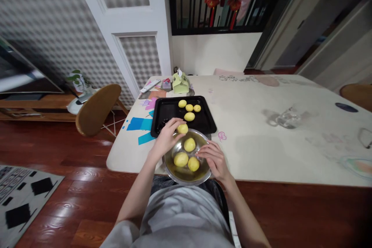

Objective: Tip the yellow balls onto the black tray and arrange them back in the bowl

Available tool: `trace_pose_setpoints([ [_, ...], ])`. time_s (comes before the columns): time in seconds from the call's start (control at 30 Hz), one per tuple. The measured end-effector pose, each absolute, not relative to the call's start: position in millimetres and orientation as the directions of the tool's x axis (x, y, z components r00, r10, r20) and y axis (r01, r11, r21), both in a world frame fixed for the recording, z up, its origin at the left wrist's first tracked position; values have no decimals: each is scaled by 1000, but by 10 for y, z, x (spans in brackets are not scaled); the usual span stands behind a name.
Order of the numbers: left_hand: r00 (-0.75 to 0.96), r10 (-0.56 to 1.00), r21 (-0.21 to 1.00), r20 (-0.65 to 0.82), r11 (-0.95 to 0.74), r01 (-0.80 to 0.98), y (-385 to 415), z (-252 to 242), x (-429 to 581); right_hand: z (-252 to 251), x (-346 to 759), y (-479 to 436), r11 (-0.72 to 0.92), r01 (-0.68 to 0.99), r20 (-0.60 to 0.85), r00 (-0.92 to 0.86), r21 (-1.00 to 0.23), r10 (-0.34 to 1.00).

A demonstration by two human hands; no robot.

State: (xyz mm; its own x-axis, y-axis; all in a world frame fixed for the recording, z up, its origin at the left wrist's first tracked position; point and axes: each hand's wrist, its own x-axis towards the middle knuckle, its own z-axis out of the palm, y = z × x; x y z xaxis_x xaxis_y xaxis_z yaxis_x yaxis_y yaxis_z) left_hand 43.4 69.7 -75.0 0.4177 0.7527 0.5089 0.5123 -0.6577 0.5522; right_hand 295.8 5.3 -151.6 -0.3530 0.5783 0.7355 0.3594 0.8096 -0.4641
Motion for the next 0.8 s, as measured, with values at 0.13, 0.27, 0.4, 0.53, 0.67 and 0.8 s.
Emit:
trace_pose_setpoints([
  [0.13,462,786,529,411,-619,581,430,-824,350,-1515,2956,48,805,366,730,-355,-467,584],
  [0.27,497,812,436,307,-584,685,304,-876,295,-1524,2957,42,801,369,726,-354,-472,590],
  [0.4,517,818,380,253,-575,724,239,-892,285,-1528,2957,41,798,367,724,-350,-478,594],
  [0.53,523,813,372,258,-583,722,210,-912,289,-1527,2957,45,800,364,727,-347,-477,592],
  [0.67,533,808,366,251,-589,721,186,-940,286,-1522,2961,48,799,363,726,-347,-479,593],
  [0.8,535,804,364,260,-595,717,106,-975,286,-1519,2963,46,793,372,718,-350,-483,601],
])
